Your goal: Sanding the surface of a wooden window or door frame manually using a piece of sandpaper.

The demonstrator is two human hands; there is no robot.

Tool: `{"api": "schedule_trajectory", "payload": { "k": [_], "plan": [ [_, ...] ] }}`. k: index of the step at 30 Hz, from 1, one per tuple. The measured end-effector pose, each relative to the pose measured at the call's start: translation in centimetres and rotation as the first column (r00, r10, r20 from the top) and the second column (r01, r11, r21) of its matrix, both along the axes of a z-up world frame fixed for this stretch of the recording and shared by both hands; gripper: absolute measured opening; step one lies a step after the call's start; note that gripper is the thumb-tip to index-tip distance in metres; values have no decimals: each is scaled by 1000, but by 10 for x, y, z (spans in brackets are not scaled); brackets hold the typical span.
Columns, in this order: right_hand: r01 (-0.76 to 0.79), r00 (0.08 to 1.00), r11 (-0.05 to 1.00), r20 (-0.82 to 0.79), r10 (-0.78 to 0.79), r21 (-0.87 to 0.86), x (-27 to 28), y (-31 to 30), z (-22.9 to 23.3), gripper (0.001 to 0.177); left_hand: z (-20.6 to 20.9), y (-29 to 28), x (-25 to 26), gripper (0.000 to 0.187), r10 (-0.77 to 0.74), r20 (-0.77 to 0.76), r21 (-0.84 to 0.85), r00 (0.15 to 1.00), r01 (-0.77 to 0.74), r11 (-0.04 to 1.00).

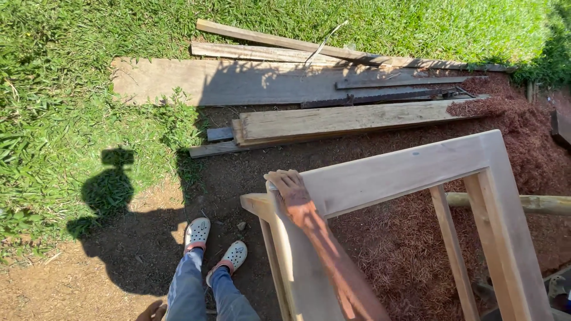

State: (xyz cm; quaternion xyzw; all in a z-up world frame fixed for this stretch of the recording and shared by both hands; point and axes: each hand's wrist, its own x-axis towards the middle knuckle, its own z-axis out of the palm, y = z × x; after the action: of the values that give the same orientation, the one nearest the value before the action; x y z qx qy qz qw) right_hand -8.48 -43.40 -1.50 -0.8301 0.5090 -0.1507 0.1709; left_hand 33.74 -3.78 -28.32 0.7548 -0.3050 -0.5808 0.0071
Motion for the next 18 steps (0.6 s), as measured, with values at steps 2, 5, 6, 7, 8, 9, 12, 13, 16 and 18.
{"api": "schedule_trajectory", "payload": {
  "k": [2,5,6,7,8,9,12,13,16,18],
  "plan": [
    [-42,999,995,-28,40,-93,2,12,-6,42,-6,-36,19,57,-17,8,10,1000,16,1000],
    [-133,988,976,-106,116,-171,5,6,2,46,-7,-67,21,58,-6,-24,-36,1000,5,999],
    [-172,976,973,-157,148,-152,6,1,7,46,-6,-72,23,58,1,-61,-86,998,-6,996],
    [-176,976,974,-155,154,-142,13,-6,8,46,0,-72,26,58,6,-61,-75,998,-11,997],
    [-200,952,980,-234,195,2,20,-12,8,44,6,-72,29,59,-47,-20,-54,999,46,997],
    [-206,920,969,-311,240,137,25,-24,9,42,7,-81,31,59,-106,16,-39,994,106,994],
    [-46,704,831,-573,421,554,56,-72,2,32,-2,-76,50,62,-127,19,-32,992,127,991],
    [-49,702,823,-567,431,566,21,-43,-65,32,8,-70,57,62,-124,18,-18,992,124,992],
    [-579,413,797,-782,467,171,-19,-13,-153,27,13,-58,78,58,-21,54,58,998,18,998],
    [-405,643,901,-652,403,157,-7,-13,-98,34,-8,-35,95,59,267,-387,-232,882,-373,898]
  ]
}}
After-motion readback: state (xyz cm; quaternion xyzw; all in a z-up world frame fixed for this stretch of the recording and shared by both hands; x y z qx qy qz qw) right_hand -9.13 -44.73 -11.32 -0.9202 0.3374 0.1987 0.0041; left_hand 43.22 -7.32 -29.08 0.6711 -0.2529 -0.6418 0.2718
